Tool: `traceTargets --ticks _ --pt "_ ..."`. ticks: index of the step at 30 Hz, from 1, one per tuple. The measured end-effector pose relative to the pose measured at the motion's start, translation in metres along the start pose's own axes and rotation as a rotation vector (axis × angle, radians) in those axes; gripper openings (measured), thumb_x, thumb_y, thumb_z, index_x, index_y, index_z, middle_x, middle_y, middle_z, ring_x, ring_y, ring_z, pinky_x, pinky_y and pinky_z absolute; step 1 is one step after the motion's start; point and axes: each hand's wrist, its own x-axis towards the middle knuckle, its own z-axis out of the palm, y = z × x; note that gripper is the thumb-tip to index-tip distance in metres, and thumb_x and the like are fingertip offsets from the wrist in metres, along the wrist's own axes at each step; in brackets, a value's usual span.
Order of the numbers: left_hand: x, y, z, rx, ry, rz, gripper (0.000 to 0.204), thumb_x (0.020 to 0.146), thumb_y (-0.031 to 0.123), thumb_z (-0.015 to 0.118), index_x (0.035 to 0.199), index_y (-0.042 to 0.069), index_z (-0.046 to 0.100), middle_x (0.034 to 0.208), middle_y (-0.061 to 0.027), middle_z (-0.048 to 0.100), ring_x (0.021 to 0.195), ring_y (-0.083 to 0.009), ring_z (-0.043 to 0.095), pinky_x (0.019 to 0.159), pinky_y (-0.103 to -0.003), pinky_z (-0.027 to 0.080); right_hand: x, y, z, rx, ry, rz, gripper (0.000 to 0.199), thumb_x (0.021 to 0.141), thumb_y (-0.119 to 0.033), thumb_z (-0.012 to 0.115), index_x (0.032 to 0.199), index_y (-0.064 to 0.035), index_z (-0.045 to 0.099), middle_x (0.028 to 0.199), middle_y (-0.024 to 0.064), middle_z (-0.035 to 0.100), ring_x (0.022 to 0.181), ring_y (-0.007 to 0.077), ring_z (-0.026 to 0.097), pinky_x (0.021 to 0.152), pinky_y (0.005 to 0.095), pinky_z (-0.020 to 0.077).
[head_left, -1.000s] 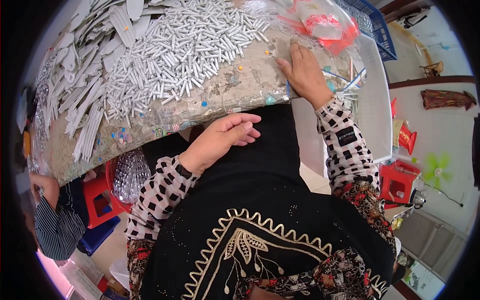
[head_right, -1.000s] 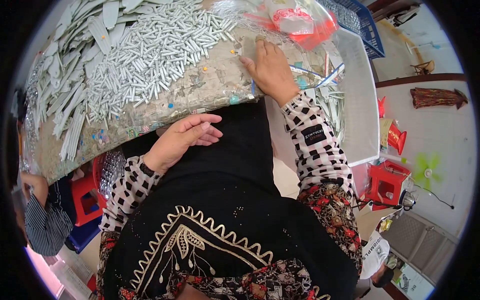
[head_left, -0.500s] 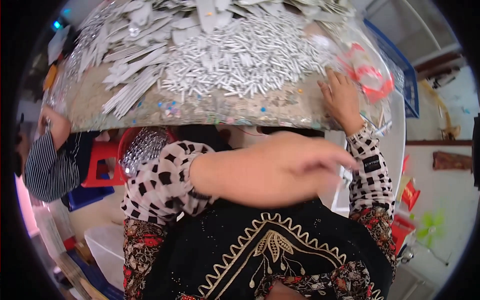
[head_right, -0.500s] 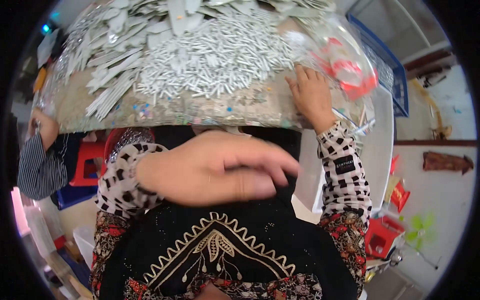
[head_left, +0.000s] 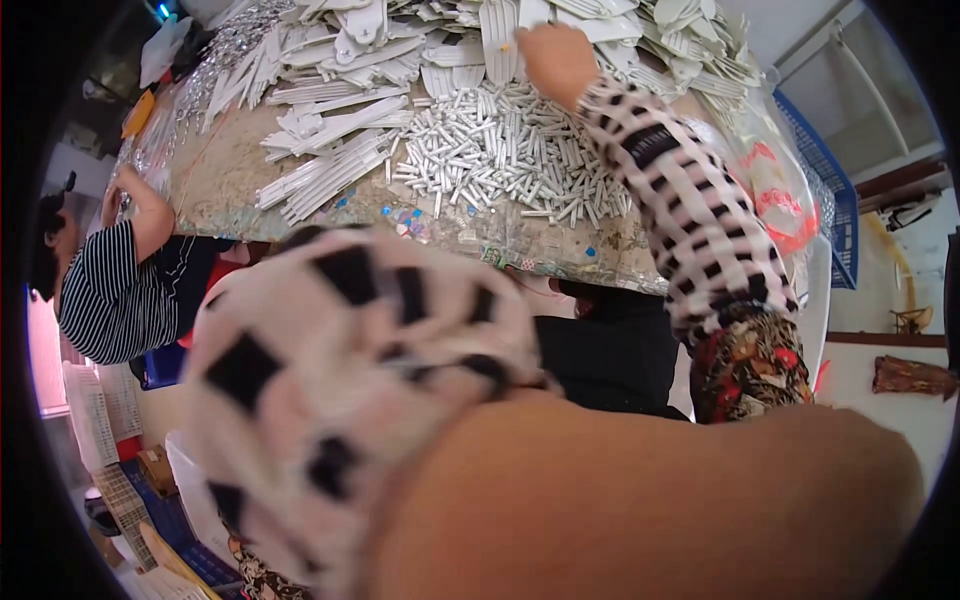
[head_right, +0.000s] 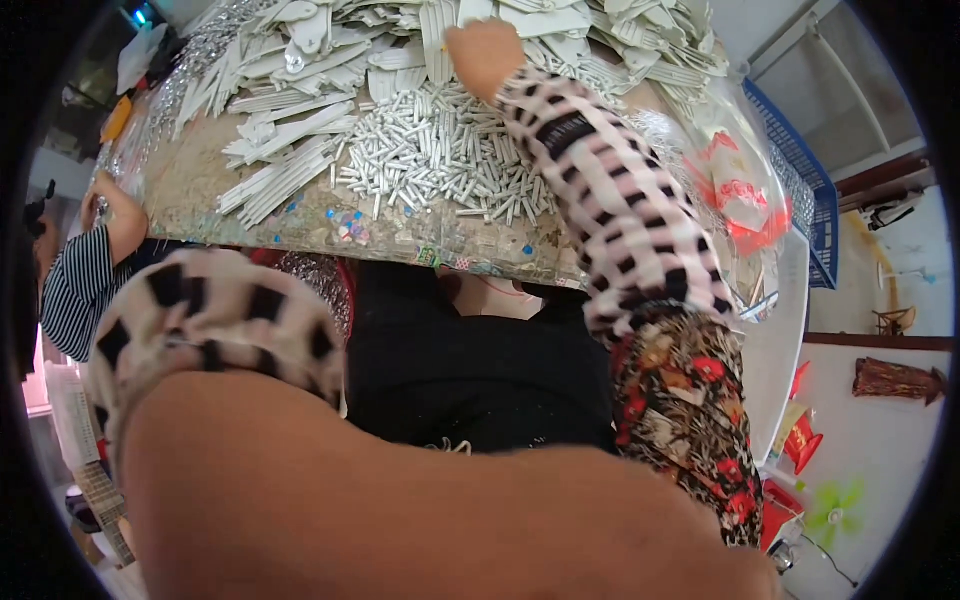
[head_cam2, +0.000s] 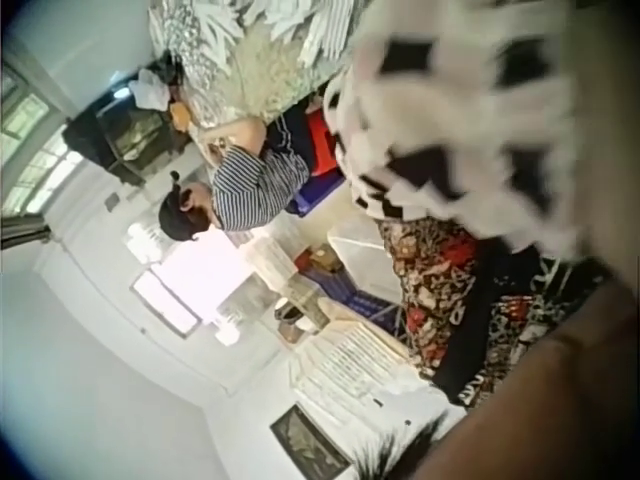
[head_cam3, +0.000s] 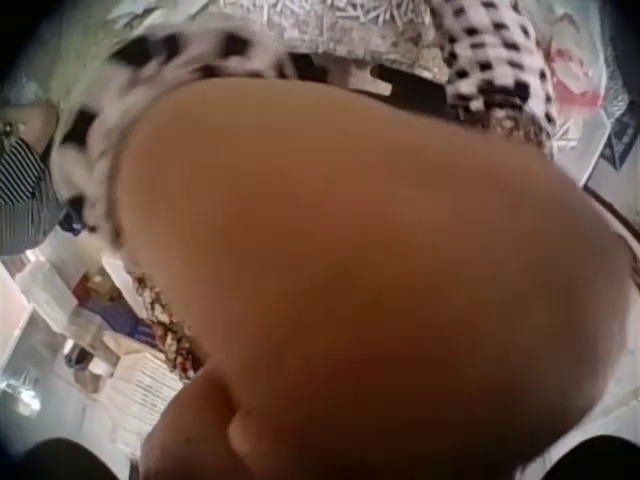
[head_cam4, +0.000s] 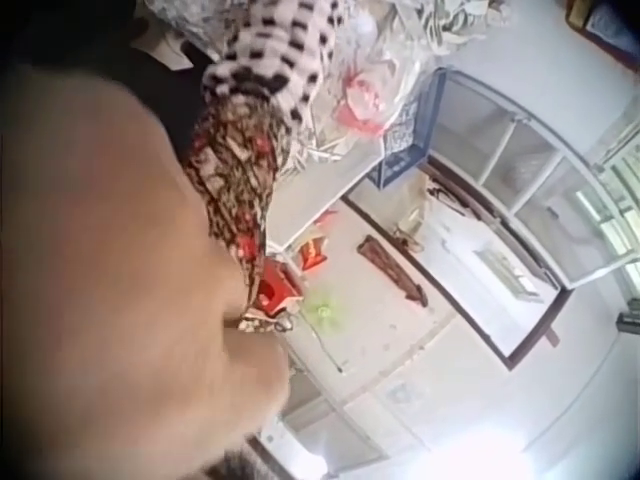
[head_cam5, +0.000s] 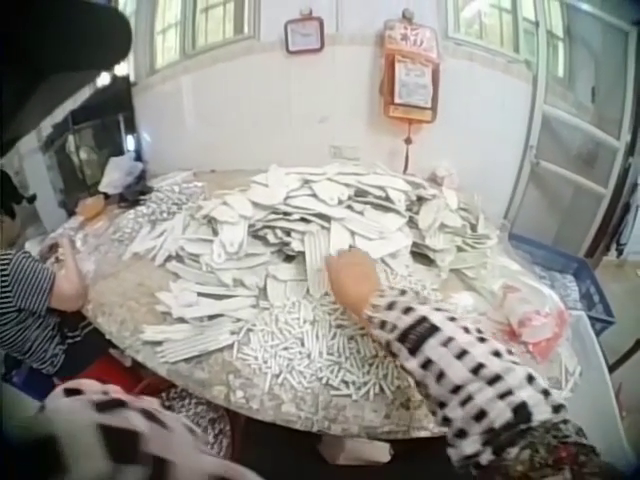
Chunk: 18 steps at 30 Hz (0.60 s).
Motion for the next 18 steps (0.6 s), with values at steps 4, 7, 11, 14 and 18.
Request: traceTargets --ticks 4,7,11,14,18 --pt "0.053 0.017 0.167 0.293 -0.122 0.092 0.046 0.095 0.034 0.045 0.122 -0.001 0.054 0.096 -0.0135 0.061 0.088 -0.0256 0.059 0.078 -0.038 0.05 0.03 0.002 0.021 -0.156 0.062 -0.242 0.021 0.089 -0.018 0.056 0.107 -0.0085 0.064 0.107 0.0138 0.066 0.095 0.0285 0.064 0.081 0.0381 0.0511" --pt "0.093 0.016 0.282 0.778 -0.395 0.36 0.035 0.091 0.025 0.052 0.118 0.003 0.057 0.098 -0.0158 0.064 0.089 -0.0314 0.063 0.079 -0.042 0.051 0.053 0.027 0.041 -0.247 0.117 -0.445 0.027 0.091 -0.016 0.058 0.116 -0.0081 0.06 0.113 0.0128 0.064 0.1 0.0268 0.063 0.083 0.0345 0.051" --pt "0.106 -0.036 0.273 0.938 -0.433 0.65 0.03 0.087 0.017 0.059 0.113 0.001 0.061 0.098 -0.0191 0.066 0.087 -0.0364 0.065 0.077 -0.045 0.052 0.068 0.041 0.048 -0.356 0.253 -0.714 0.037 0.092 -0.013 0.06 0.129 -0.0075 0.054 0.121 0.0114 0.062 0.106 0.0245 0.061 0.086 0.0295 0.0509" --pt "0.1 -0.077 0.191 1.226 0.25 0.388 0.029 0.086 0.015 0.061 0.111 0.0 0.063 0.098 -0.0218 0.065 0.093 -0.0376 0.063 0.083 -0.043 0.051 0.052 -0.006 0.011 0.215 0.654 -0.91 0.018 0.084 -0.01 0.056 0.099 -0.0076 0.065 0.094 0.0103 0.063 0.095 0.0266 0.057 0.093 0.038 0.0439" --pt "0.109 -0.097 0.091 1.529 0.806 0.48 0.037 0.083 0.015 0.065 0.118 0.007 0.061 0.106 -0.0159 0.062 0.098 -0.0367 0.058 0.085 -0.045 0.048 -0.005 -0.008 -0.058 -0.175 0.02 -0.458 0.02 0.083 -0.011 0.056 0.101 -0.0118 0.066 0.097 0.0118 0.063 0.098 0.0274 0.056 0.108 0.0464 0.033"
